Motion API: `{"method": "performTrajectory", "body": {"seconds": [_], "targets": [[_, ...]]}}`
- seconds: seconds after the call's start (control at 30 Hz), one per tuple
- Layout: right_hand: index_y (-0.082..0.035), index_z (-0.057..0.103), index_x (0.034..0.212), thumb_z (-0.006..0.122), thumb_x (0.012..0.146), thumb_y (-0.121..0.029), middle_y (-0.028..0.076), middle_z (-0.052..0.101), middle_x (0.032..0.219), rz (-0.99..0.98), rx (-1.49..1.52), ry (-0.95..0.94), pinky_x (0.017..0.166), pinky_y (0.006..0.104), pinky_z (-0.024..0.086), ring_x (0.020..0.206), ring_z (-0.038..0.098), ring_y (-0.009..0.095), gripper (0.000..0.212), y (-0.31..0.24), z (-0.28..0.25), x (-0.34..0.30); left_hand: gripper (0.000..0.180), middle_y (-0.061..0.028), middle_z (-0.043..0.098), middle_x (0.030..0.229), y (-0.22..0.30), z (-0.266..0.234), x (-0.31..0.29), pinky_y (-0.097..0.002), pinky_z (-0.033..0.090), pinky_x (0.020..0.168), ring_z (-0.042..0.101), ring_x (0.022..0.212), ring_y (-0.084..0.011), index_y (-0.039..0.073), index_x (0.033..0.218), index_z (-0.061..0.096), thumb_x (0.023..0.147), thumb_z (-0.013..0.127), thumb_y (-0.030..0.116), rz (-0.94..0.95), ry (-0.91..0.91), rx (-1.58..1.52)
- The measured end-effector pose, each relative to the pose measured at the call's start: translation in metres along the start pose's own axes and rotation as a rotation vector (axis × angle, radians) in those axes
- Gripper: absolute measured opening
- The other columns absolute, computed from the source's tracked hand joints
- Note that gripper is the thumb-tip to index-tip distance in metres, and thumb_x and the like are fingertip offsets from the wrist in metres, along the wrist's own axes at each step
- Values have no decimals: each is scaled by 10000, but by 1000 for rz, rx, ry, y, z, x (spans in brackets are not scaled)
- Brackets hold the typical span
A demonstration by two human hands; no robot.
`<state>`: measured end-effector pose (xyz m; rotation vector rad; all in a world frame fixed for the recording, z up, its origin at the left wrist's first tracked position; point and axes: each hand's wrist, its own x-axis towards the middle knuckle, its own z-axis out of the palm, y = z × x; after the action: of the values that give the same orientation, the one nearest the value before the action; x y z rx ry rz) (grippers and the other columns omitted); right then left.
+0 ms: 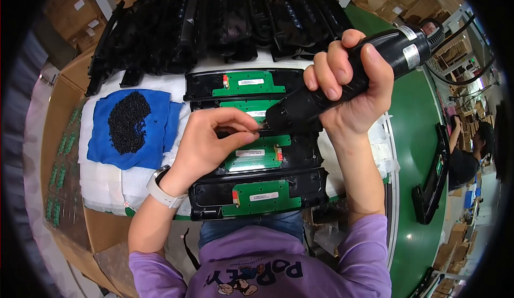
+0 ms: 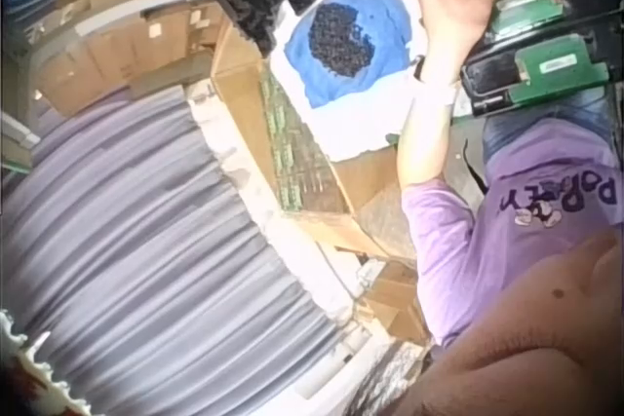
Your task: Installing green circuit boards onto black toner cartridge bodies and securing them with screws using an electric screwdriver.
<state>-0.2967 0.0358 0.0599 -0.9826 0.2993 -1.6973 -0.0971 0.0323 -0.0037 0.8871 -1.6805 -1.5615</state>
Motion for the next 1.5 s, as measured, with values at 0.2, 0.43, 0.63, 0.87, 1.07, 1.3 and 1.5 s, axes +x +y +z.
{"method": "performTrajectory", "body": {"seconds": [0.2, 0.43, 0.63, 0.87, 1.07, 1.3, 1.5], "targets": [[-68, 505, 893, 506, 846, -242, 23, 464, 574, 34, -18, 73, 510, 328, 413, 438, 437, 141, 181, 2, 0, -1, 106, -90, 671, 818, 1, -2, 0, -206, 502, 711, 640, 761, -104, -44, 872, 649, 768, 663, -35, -18, -29, 1], [-88, 537, 837, 515, 850, -250, 6, 466, 571, 116, 90, 156, 535, 326, 408, 455, 436, 139, 164, -2, -12, 7, 125, -126, 669, 829, 6, -2, 0, -228, 513, 730, 660, 807, -155, -66, 906, 615, 782, 634, -61, -110, -108, -82], [-59, 530, 927, 477, 878, -248, -8, 433, 588, 61, -187, -9, 526, 305, 410, 450, 405, 99, 203, -12, -24, 16, 120, -99, 669, 827, -7, -2, 4, -229, 490, 739, 627, 786, -122, -47, 957, 607, 882, 544, 23, 89, 112, 129], [7, 497, 900, 581, 782, -164, 35, 440, 540, -46, -648, -45, 437, 282, 384, 403, 424, 123, 223, -11, -39, 22, 144, -52, 600, 620, -9, -10, 8, -218, 436, 550, 560, 576, -92, -7, 915, 610, 903, 506, 92, 178, 220, 267], [4, 506, 889, 595, 772, -172, 41, 449, 536, -59, -691, -27, 441, 285, 393, 404, 441, 130, 229, -8, -40, 22, 170, -34, 564, 575, -9, -11, 8, -226, 382, 501, 541, 544, -92, 14, 895, 605, 914, 491, 138, 153, 218, 336], [2, 508, 833, 588, 773, -154, 45, 452, 529, -54, -681, -5, 440, 279, 387, 403, 442, 131, 186, -7, -38, 24, 125, -53, 588, 638, -18, -11, 11, -229, 433, 564, 577, 606, -105, -2, 912, 586, 892, 503, 89, 154, 202, 341], [-13, 495, 695, 615, 755, -129, 54, 473, 520, -23, -733, 20, 417, 263, 367, 393, 445, 133, 177, 0, -33, 29, 97, -45, 604, 673, -22, -11, 13, -227, 458, 604, 588, 649, -95, -17, 910, 587, 866, 535, 52, 122, 182, 284]]}}
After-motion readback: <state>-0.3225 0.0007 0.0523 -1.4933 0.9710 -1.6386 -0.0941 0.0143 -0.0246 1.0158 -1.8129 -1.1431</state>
